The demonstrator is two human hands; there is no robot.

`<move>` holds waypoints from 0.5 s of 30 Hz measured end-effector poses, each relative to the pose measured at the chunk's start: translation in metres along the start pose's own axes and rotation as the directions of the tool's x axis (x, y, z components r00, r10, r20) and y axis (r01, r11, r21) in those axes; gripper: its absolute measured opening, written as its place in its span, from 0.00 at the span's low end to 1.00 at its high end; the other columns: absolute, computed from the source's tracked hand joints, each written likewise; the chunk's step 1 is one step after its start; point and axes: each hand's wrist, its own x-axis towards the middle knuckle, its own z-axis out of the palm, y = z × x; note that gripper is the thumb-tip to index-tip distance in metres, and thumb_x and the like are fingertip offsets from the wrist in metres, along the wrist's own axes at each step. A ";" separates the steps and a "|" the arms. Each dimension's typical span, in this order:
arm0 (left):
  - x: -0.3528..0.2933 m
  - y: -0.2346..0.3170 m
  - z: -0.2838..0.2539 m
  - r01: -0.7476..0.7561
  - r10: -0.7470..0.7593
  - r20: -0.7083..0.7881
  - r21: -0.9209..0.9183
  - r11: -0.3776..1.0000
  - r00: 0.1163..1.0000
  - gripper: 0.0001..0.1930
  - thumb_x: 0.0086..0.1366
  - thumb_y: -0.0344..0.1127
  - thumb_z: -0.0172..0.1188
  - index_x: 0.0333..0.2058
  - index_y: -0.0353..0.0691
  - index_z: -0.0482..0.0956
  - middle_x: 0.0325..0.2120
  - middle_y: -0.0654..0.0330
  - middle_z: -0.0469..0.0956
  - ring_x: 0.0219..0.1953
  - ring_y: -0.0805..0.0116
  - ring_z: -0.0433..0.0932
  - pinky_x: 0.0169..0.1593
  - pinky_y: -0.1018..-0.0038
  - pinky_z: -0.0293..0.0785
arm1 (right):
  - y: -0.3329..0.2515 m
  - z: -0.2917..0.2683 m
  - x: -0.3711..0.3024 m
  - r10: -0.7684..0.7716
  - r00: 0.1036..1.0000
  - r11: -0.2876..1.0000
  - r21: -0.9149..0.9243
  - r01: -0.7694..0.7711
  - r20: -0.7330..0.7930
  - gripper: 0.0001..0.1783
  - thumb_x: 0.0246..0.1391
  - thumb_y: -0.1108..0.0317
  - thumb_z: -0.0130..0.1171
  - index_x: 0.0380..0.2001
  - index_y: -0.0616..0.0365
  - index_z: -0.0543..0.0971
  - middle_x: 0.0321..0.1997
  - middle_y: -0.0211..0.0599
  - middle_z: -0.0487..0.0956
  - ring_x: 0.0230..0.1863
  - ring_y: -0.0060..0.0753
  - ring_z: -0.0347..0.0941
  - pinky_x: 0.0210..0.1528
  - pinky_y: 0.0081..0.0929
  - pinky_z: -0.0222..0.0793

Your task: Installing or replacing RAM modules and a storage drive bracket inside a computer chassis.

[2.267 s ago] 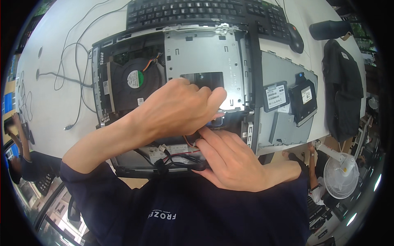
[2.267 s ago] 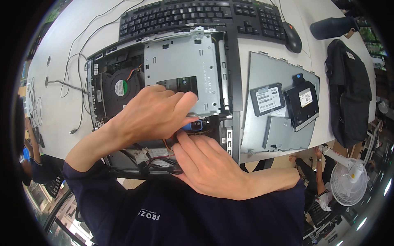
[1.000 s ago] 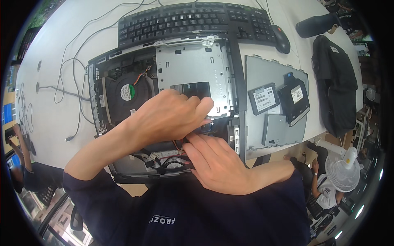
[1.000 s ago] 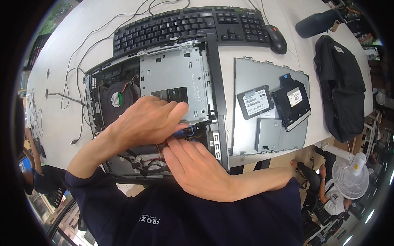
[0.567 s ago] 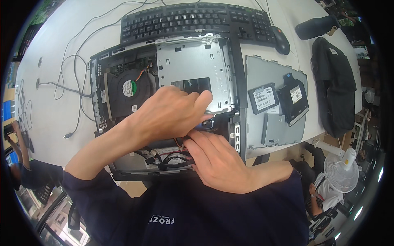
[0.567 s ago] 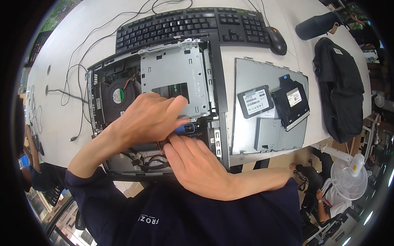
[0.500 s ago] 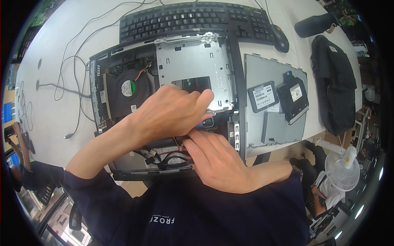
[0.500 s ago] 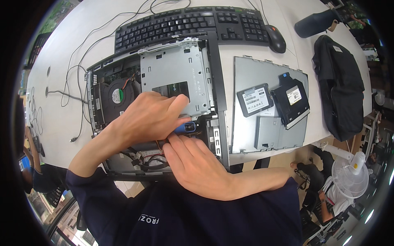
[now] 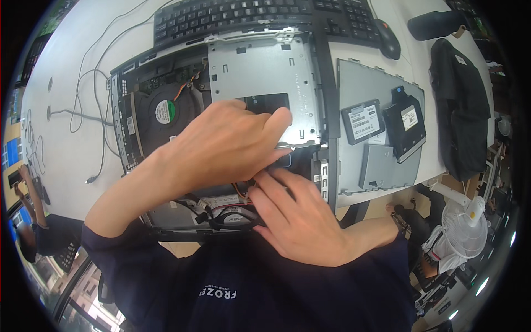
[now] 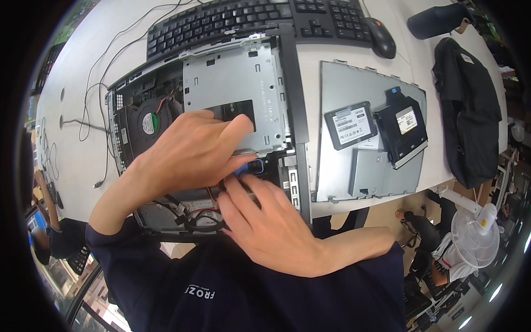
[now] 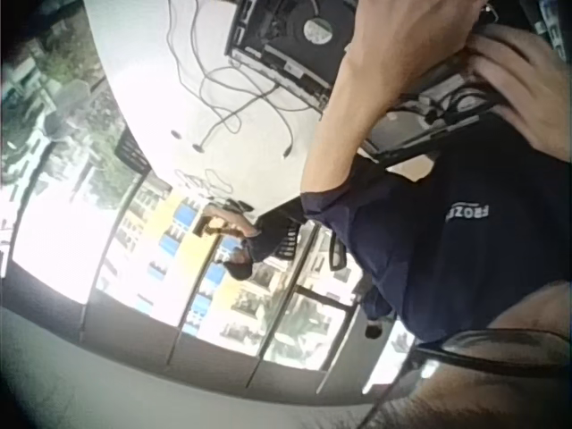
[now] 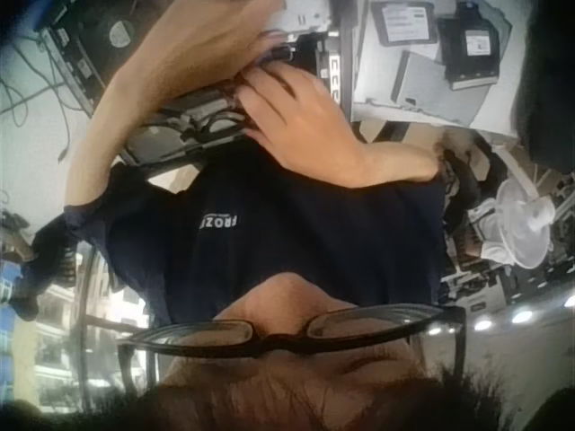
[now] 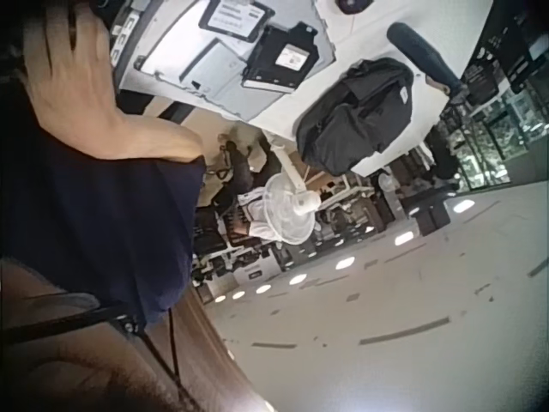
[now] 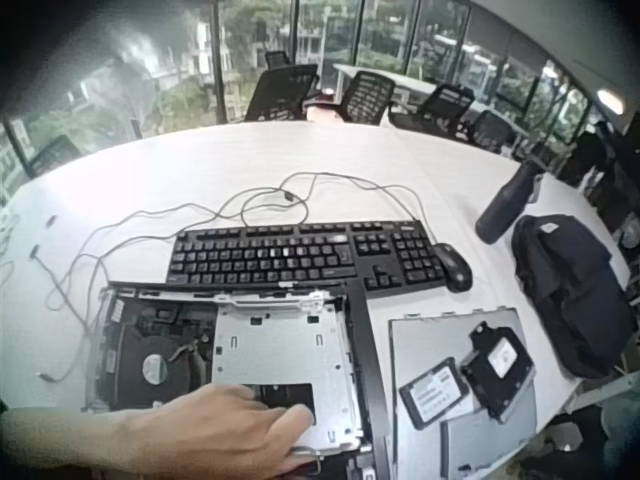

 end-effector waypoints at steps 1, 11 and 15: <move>0.001 -0.002 -0.002 0.012 -0.012 0.008 0.000 1.000 1.000 0.19 0.65 0.43 0.69 0.34 0.39 0.68 0.15 0.57 0.73 0.21 0.48 0.76 0.31 0.60 0.71 | 0.003 -0.002 0.000 -0.012 1.000 1.000 0.016 0.012 0.010 0.37 0.51 0.62 0.70 0.60 0.73 0.71 0.61 0.58 0.74 0.58 0.53 0.73 0.63 0.45 0.68; 0.001 -0.005 -0.007 -0.002 0.006 0.152 -0.025 1.000 0.988 0.19 0.61 0.36 0.72 0.34 0.37 0.67 0.13 0.57 0.72 0.20 0.49 0.74 0.32 0.64 0.70 | 0.000 -0.007 0.002 0.089 0.996 0.993 0.076 -0.089 0.004 0.33 0.52 0.73 0.67 0.61 0.76 0.71 0.62 0.58 0.73 0.58 0.54 0.74 0.58 0.43 0.71; -0.002 -0.005 0.000 -0.015 0.019 0.094 -0.039 0.999 0.995 0.18 0.63 0.37 0.71 0.33 0.37 0.68 0.14 0.57 0.72 0.19 0.49 0.72 0.34 0.64 0.68 | -0.002 0.000 0.001 0.074 0.996 0.997 -0.011 -0.075 -0.049 0.26 0.51 0.75 0.65 0.54 0.75 0.77 0.58 0.58 0.77 0.53 0.51 0.77 0.54 0.41 0.74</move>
